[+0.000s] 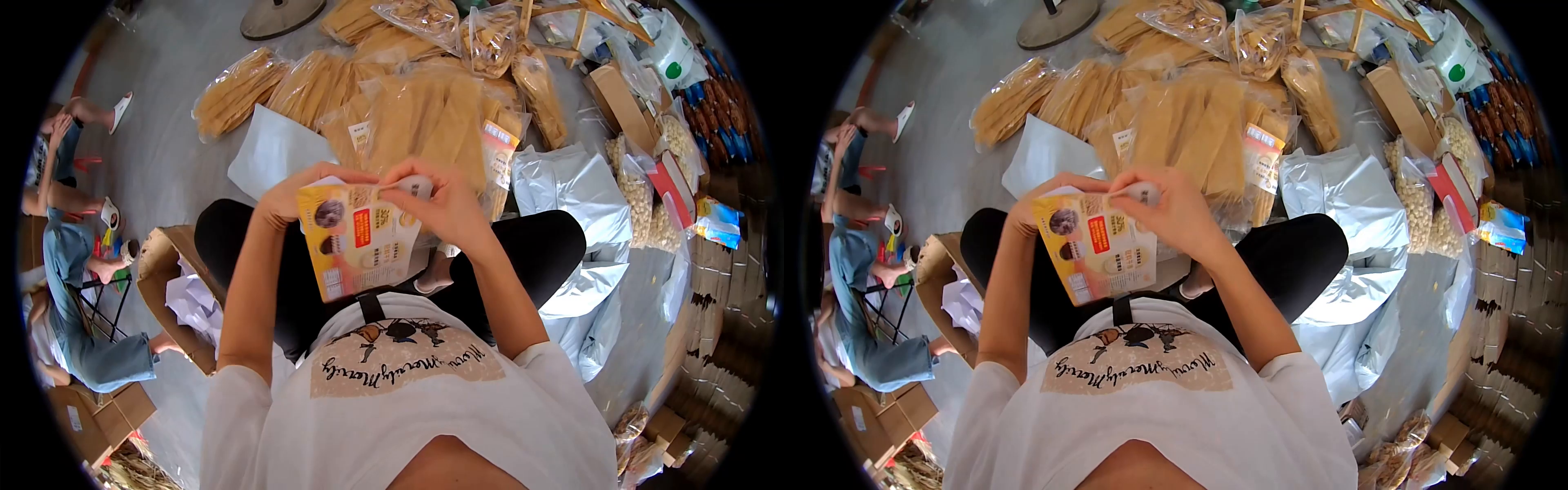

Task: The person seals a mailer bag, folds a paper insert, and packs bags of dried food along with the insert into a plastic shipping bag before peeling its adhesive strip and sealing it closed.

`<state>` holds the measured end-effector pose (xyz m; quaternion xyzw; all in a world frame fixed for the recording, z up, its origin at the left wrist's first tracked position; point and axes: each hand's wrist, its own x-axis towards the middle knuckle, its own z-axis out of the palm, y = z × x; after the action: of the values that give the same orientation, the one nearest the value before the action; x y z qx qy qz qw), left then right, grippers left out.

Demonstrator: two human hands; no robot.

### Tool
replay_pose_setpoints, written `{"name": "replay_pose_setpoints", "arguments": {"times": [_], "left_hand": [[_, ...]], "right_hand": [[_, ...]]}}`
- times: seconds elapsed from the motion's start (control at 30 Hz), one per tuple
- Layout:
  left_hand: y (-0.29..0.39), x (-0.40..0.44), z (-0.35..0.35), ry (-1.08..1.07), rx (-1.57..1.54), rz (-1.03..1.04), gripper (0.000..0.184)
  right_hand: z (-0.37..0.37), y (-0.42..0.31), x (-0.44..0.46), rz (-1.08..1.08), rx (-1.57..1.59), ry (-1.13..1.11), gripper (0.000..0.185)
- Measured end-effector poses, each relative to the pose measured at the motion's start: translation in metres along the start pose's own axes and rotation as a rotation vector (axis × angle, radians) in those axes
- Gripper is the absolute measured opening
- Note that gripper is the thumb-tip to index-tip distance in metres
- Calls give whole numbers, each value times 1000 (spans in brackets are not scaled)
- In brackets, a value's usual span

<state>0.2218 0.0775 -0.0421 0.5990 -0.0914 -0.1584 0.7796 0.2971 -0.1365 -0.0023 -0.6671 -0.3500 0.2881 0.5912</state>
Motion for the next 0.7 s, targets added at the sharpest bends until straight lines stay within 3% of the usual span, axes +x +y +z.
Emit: {"name": "replay_pose_setpoints", "arguments": {"times": [0.03, 0.1, 0.17, 0.23, 0.27, 0.33, 0.4, 0.43, 0.5, 0.57, 0.6, 0.7], "left_hand": [[-5, 4, 3, -6, 6, -3, 38], [-15, 11, 10, 420, 0, 162, 30], [-27, 38, -24, 389, -45, 38, 21], [-40, 59, -52, 786, -11, -65, 20], [-50, 67, -71, 791, -15, -64, 20], [-75, 83, -108, 1033, -73, -130, 25], [-110, 101, -131, 1121, 22, -205, 26], [-121, 108, -135, 1200, 123, -284, 27], [-148, 114, -130, 1205, 395, -481, 31], [-268, 114, -161, 1223, 485, -554, 30], [-280, 114, -148, 1239, 394, -570, 30], [-284, 111, -105, 1265, 196, -538, 30]], "right_hand": [[-4, 2, 4, 26, 20, 80, 11], [-13, 11, 14, 46, 42, 163, 11], [-26, 31, 24, 122, 117, 444, 12], [-53, 59, 42, 57, 31, 635, 14], [-73, 88, 54, 89, 25, 700, 15], [-108, 145, 64, 121, 16, 756, 17], [-131, 185, 71, 240, -334, 886, 26], [-136, 194, 69, 237, -337, 878, 26], [-137, 213, 55, 388, -660, 856, 32], [-133, 238, 38, 474, -708, 791, 33], [-135, 245, 33, 559, -750, 728, 34], [-133, 242, 32, 523, -742, 766, 35]]}}
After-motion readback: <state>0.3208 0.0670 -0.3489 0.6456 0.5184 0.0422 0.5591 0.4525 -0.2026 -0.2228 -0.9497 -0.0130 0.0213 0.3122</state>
